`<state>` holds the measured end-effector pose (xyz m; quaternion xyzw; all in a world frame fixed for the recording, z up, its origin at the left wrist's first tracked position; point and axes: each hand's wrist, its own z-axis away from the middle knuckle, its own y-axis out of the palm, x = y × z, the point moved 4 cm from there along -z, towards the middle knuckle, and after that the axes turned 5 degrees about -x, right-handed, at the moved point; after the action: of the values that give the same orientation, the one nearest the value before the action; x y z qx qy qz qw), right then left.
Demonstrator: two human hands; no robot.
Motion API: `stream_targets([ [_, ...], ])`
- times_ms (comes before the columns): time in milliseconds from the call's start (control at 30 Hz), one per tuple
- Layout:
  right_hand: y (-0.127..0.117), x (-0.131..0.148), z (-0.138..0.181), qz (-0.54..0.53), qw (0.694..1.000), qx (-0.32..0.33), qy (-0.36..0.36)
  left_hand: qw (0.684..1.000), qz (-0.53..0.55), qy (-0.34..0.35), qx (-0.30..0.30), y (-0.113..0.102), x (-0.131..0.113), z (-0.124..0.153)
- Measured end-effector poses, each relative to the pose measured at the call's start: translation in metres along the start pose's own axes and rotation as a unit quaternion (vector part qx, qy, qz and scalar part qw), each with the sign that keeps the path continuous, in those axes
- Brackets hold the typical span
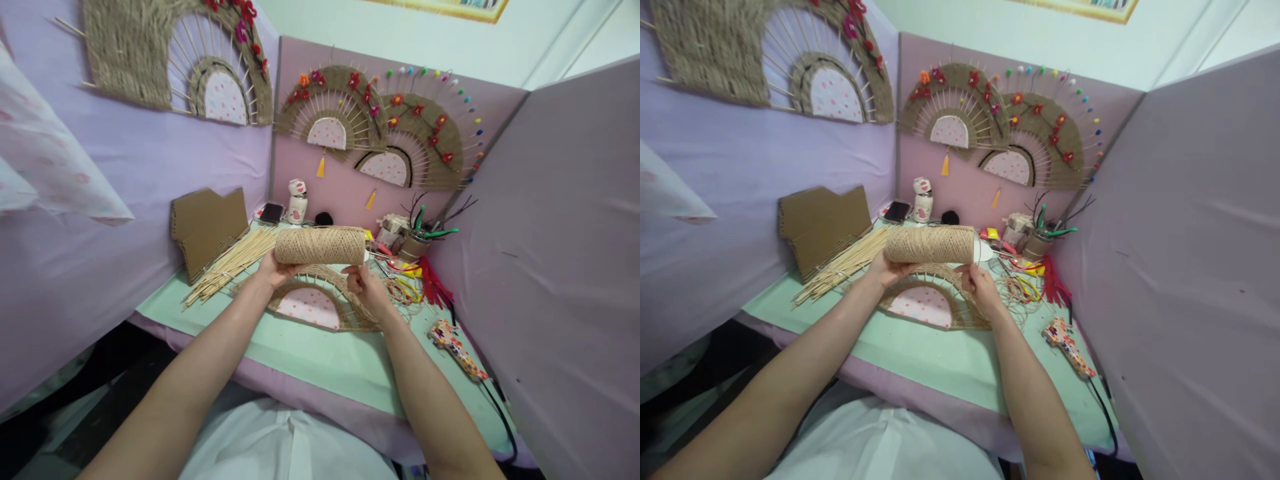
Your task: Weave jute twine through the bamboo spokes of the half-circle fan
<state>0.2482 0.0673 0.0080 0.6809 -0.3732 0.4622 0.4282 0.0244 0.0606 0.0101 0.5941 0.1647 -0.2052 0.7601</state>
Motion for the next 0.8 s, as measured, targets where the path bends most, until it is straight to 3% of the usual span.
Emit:
stream_targets([
  [200, -0.014, 0.027, 0.000, -0.112, 0.991, -0.055, -0.045, 0.999, -0.027, 0.004, -0.039, -0.003, 0.000, -0.003],
  [367, -0.062, 0.043, -0.007, -0.249, 0.932, -0.239, -0.107, 0.998, -0.050, -0.031, -0.030, -0.004, 0.007, -0.004],
  [467, -0.088, 0.042, -0.007, -0.222, 0.903, -0.333, -0.158, 0.996, -0.062, -0.055, -0.025, -0.004, 0.011, -0.003],
  [533, -0.097, 0.042, -0.007, -0.176, 0.895, -0.363, -0.190, 0.996, -0.066, -0.064, -0.021, -0.004, 0.011, -0.003],
  [800, -0.097, 0.057, 0.005, -0.058, 0.843, -0.444, -0.298, 0.997, -0.054, -0.049, -0.030, -0.001, 0.009, -0.002],
])
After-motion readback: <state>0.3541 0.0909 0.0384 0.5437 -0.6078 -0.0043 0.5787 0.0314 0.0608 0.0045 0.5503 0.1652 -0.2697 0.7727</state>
